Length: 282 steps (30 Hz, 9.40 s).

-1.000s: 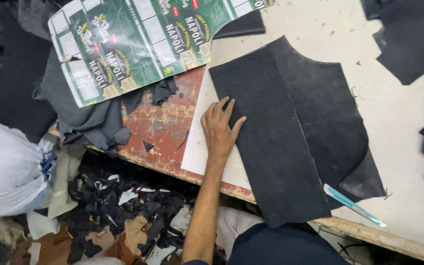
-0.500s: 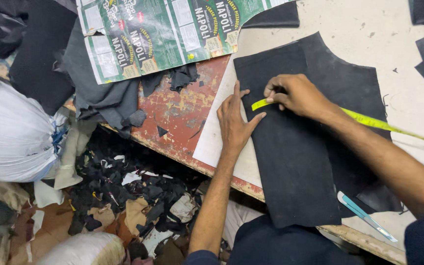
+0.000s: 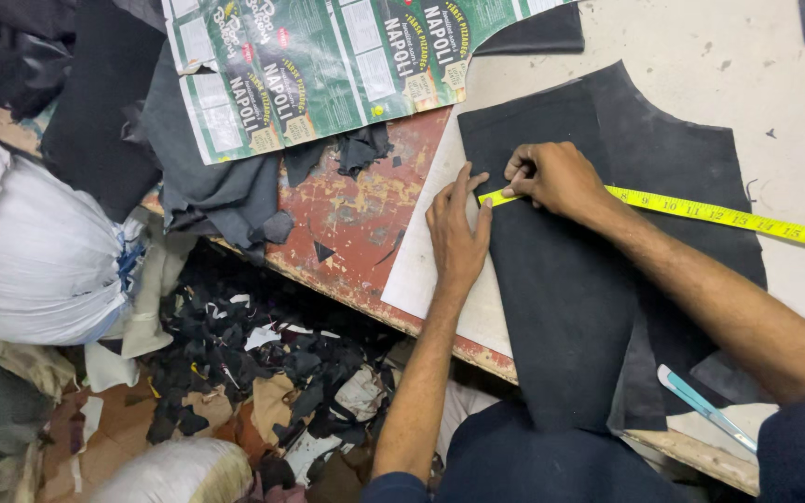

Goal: The person measures and cuts black fabric pieces using a measuring tape, ruler, and utility knife. They align the fabric, mark measurements, and cut along the ruler to produce uniform pieces, then stack and roll the cut fabric.

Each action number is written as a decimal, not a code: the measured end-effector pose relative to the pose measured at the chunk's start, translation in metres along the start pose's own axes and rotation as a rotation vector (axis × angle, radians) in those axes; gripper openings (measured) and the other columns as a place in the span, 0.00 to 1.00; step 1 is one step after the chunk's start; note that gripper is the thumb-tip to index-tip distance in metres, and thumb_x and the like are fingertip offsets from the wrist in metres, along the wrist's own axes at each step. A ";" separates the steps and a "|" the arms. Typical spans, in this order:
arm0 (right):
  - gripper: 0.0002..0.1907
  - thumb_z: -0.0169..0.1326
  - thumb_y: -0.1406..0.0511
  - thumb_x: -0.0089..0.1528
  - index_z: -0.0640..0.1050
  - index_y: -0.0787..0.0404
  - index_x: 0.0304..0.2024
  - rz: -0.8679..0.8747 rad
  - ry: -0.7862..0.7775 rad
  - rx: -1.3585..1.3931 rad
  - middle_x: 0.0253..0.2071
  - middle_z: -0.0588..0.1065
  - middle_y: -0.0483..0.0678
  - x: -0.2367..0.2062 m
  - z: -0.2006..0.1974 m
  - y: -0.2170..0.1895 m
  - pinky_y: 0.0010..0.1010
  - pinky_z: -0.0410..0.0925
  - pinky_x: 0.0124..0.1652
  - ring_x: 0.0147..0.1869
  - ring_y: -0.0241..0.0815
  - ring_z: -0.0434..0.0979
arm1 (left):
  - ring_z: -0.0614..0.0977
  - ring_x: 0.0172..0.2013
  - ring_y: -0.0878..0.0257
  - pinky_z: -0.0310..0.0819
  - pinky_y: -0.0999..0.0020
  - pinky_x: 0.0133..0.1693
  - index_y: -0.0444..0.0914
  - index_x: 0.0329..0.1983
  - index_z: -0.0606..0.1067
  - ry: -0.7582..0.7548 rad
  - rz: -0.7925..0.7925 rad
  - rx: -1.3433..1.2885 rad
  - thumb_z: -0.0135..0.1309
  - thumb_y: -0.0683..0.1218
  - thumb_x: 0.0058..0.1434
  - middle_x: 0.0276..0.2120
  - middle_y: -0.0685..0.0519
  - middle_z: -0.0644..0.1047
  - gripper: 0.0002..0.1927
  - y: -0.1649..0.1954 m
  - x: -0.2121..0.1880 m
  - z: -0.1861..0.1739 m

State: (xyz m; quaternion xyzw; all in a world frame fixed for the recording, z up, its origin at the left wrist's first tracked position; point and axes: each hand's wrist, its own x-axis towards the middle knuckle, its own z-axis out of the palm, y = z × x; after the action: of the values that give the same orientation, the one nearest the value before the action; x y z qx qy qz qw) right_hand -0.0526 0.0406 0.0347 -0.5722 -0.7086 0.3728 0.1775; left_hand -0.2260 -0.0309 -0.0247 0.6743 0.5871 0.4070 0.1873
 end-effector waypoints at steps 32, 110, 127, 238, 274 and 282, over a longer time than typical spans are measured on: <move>0.12 0.69 0.60 0.59 0.85 0.61 0.37 0.225 0.264 -0.126 0.26 0.78 0.44 -0.078 -0.190 0.191 0.29 0.62 0.26 0.26 0.32 0.69 | 0.70 0.64 0.56 0.51 0.54 0.68 0.39 0.72 0.62 0.014 -0.035 0.009 0.57 0.43 0.67 0.56 0.58 0.81 0.30 0.022 -0.003 0.015; 0.23 0.64 0.57 0.61 0.79 0.66 0.52 0.682 0.764 0.012 0.48 0.79 0.61 -0.367 -0.025 0.092 0.46 0.73 0.50 0.51 0.60 0.82 | 0.72 0.55 0.42 0.69 0.49 0.54 0.34 0.64 0.67 -0.222 0.136 0.156 0.75 0.46 0.44 0.51 0.39 0.75 0.44 0.110 0.139 0.102; 0.19 0.59 0.67 0.61 0.71 0.62 0.53 0.693 0.758 0.221 0.45 0.78 0.57 -0.324 0.022 0.084 0.40 0.71 0.52 0.51 0.51 0.81 | 0.80 0.37 0.66 0.76 0.70 0.41 0.29 0.45 0.78 -1.075 0.275 -0.683 0.64 0.39 0.57 0.36 0.52 0.81 0.14 0.231 0.156 0.021; 0.25 0.46 0.50 0.75 0.72 0.65 0.60 0.540 0.911 0.661 0.47 0.74 0.47 -0.540 -0.379 0.388 0.27 0.68 0.47 0.47 0.33 0.73 | 0.82 0.42 0.49 0.73 0.54 0.41 0.38 0.43 0.76 -0.262 0.482 0.009 0.58 0.47 0.68 0.39 0.47 0.81 0.08 0.439 -0.020 0.372; 0.44 0.46 0.36 0.60 0.56 0.39 0.75 -0.394 -0.164 -0.889 0.77 0.51 0.60 -0.288 -0.150 0.167 0.64 0.56 0.62 0.73 0.63 0.54 | 0.67 0.28 0.63 0.60 0.64 0.31 0.22 0.36 0.79 -0.186 -0.577 -0.391 0.62 0.62 0.71 0.26 0.55 0.70 0.34 0.132 -0.040 0.078; 0.41 0.61 0.60 0.61 0.59 0.55 0.74 -0.345 0.236 -0.098 0.74 0.60 0.55 -0.277 -0.195 0.193 0.41 0.57 0.73 0.78 0.54 0.59 | 0.82 0.33 0.50 0.73 0.58 0.33 0.37 0.37 0.81 -0.268 0.181 0.198 0.63 0.47 0.58 0.30 0.48 0.80 0.09 0.277 -0.020 0.082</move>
State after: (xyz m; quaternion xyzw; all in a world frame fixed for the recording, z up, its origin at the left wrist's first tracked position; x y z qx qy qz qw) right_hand 0.2886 -0.1442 0.0701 -0.4902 -0.7876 0.2324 0.2922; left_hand 0.0146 -0.0975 0.1216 0.7876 0.5310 0.2689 0.1594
